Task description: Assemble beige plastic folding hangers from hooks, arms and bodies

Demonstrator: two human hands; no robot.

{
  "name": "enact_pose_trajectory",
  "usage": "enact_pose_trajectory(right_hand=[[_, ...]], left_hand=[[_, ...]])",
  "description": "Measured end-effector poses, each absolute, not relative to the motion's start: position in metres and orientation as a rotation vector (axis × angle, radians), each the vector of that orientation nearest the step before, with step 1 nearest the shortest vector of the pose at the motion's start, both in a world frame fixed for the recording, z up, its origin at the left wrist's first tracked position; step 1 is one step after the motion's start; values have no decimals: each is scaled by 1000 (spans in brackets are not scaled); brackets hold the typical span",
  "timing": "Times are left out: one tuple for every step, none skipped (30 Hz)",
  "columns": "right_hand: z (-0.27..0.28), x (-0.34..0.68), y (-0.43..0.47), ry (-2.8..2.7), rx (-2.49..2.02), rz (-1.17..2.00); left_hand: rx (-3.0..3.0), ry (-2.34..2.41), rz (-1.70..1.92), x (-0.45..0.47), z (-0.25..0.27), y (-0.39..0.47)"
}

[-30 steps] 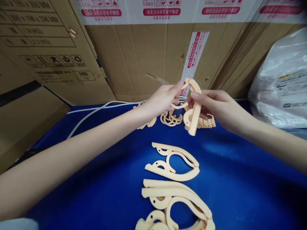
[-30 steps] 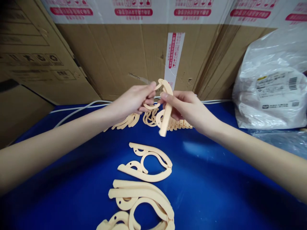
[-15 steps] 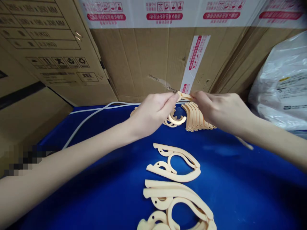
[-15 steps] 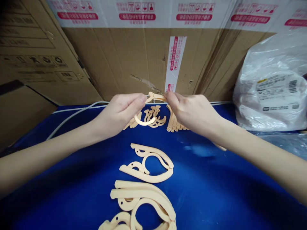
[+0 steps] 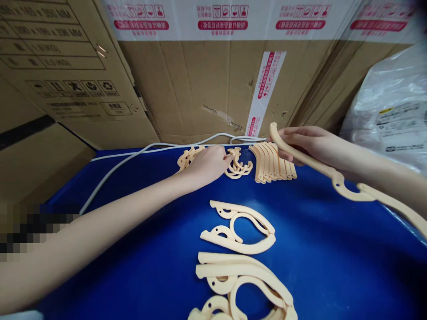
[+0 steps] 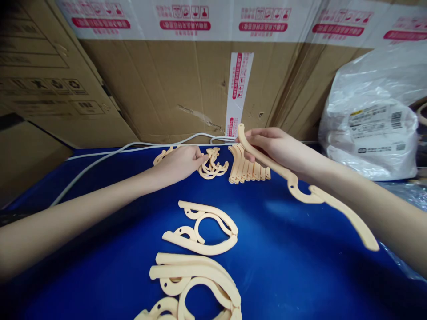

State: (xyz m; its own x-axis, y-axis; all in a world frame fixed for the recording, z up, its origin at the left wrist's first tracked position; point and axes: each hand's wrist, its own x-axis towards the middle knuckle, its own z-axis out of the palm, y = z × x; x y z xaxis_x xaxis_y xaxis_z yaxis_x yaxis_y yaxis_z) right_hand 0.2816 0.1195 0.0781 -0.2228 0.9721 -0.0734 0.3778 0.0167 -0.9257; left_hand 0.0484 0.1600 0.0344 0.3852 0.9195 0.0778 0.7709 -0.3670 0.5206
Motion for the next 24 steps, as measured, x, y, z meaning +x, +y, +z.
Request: enact_pose_trajectory(right_hand=[[78,278,117,-1613,-1380,1187],[79,274,116,-1557,-1357,1169],[80,270,114,-1501,-1325,1149],[81,266,114,-1445,-1284,1126],[81,264,114,-1385,-1237,1091],[82,262,115,-1327,-1185,1035],[82,262,117,-1278,-1136,959],[83,262,119,-1252,-1100,874],[83,263,121,-1252,-1080,787],[83,265,124,-1294,-1079,701],[83,268,126,-1382,-1095,612],[84,270,128,-1511,-1128,502],[85,272,129,-1669,-1179,353],[86,273,130,-1839,-1245,167],[88,272,130,-2002,-1320,-42],[89,271,129,-2147,-1398,-242],[90,267,128,-2263,-1472,-411],[90,263,127,-2350,-1534,-534],[89,258,127,-2407,-1577,-606],[88,253,126,-2439,-1602,-644],[86,248,126,-2460,-1617,-666],[83,243,126,-2478,-1625,-677],[81,239,126,-2498,-1623,-677],[78,235,127,-2526,-1611,-654]], left_hand=[[2246,1489,557,49,38,159],[2221,1486,614,51,41,158],[2154,1446,656,52,46,156],[2047,1359,662,54,50,154],[1910,1234,629,55,55,152],[1758,1098,574,56,61,150],[1610,977,513,57,67,147],[1495,893,477,57,72,144],[1410,847,475,56,77,142],[1353,834,496,54,81,140],[1315,853,534,52,85,139],[1294,884,576,50,87,139],[1290,921,618,48,88,140],[1295,961,657,46,88,142],[1302,1002,697,45,87,144],[1306,1033,742,44,86,147],[1302,1054,787,44,84,149],[1296,1066,818,44,83,150],[1293,1067,831,44,82,151],[1294,1063,827,45,81,151],[1301,1063,805,46,80,150],[1310,1070,772,47,80,149],[1322,1081,737,48,80,147],[1333,1098,710,49,80,145]])
